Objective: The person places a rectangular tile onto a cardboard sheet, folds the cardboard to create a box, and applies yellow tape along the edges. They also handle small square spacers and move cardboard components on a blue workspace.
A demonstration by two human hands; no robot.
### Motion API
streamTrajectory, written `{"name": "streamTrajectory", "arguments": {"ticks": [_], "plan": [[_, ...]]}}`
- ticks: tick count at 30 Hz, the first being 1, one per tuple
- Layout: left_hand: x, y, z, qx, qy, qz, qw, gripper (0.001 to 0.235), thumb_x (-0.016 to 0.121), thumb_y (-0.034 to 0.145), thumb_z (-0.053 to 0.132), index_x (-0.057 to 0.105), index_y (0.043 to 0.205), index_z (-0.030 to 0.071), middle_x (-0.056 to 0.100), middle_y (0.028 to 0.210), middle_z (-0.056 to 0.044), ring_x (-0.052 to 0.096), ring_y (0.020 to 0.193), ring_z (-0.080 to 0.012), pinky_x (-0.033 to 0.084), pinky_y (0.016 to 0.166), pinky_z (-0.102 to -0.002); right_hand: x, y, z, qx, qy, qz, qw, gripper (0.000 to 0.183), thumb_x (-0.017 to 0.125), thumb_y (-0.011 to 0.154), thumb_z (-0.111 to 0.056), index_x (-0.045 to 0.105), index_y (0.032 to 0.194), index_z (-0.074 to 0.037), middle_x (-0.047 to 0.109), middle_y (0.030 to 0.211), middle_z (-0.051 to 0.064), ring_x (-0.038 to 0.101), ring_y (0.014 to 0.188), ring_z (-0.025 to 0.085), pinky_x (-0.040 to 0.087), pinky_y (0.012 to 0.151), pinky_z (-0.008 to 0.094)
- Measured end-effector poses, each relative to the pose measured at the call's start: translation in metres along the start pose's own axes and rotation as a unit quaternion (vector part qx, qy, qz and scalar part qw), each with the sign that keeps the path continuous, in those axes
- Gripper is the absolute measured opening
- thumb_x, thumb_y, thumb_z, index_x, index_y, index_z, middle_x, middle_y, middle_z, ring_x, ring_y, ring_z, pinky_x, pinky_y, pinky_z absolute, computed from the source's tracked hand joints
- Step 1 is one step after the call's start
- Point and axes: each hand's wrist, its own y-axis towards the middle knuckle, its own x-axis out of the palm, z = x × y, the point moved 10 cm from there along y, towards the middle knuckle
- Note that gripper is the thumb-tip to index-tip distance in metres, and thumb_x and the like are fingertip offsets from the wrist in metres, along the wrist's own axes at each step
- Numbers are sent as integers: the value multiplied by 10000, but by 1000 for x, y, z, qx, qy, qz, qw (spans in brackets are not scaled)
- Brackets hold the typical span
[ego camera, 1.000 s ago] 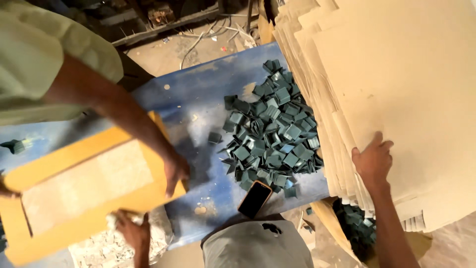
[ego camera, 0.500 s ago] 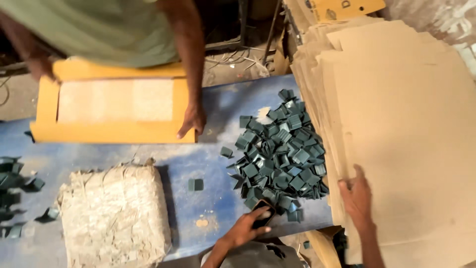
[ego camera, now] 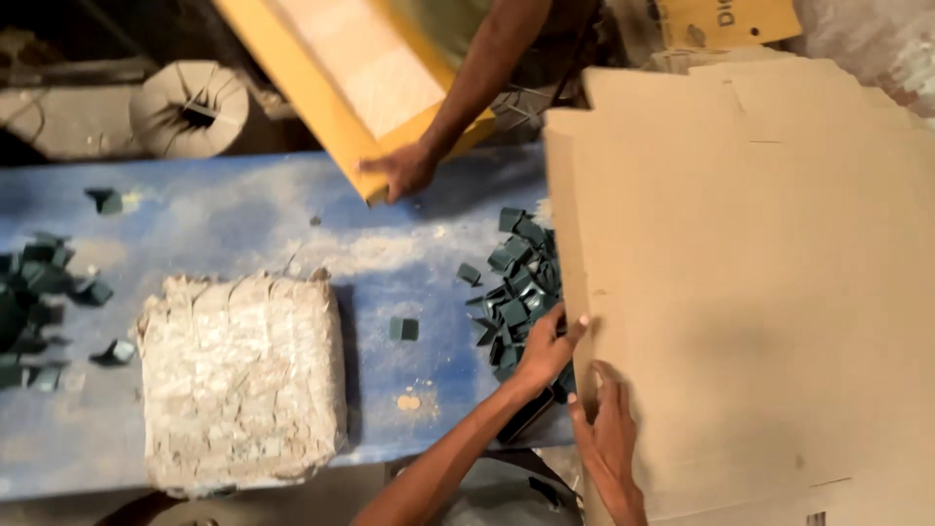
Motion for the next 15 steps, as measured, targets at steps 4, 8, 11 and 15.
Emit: {"name": "streamTrajectory", "arguments": {"ticks": [4, 8, 11, 15], "plan": [[-17, -11, -16, 69, -16, 55, 996, 424, 564, 1053, 300, 677, 1266, -49, 763, 1033, -109, 690, 911, -145, 545, 808, -322, -6, -25, -29, -115, -42, 74, 990, 692, 669, 881, -438, 489, 1439, -69, 538, 1292, 193, 595, 1098, 349, 536, 839, 465], [-52, -60, -20, -16, -165, 35, 986, 436, 526, 1111, 327, 680, 1189, -73, 722, 987, -129, 632, 822, -141, 524, 716, -336, 15, -50, -9, -75, 61, 67, 993, 583, 657, 934, -371, 572, 1441, -95, 585, 1130, 141, 594, 937, 287, 523, 786, 433], [-114, -96, -28, -5, -249, 88, 964, 408, 515, 1084, 336, 665, 1241, -9, 739, 1039, -91, 660, 856, -142, 550, 760, -323, 26, -47, -30, -104, 161, 73, 979, 493, 682, 968, -324, 613, 1396, -88, 617, 1122, 119, 600, 926, 273, 513, 812, 413], [-211, -180, -71, -46, -304, 209, 928, 424, 485, 1071, 368, 672, 1207, 12, 755, 1020, -90, 694, 866, -175, 587, 773, -330, 31, -54, -141, -327, -73, 147, 931, 485, 740, 974, -207, 586, 1404, -46, 570, 1315, 184, 507, 1273, 349, 428, 1109, 486]]}}
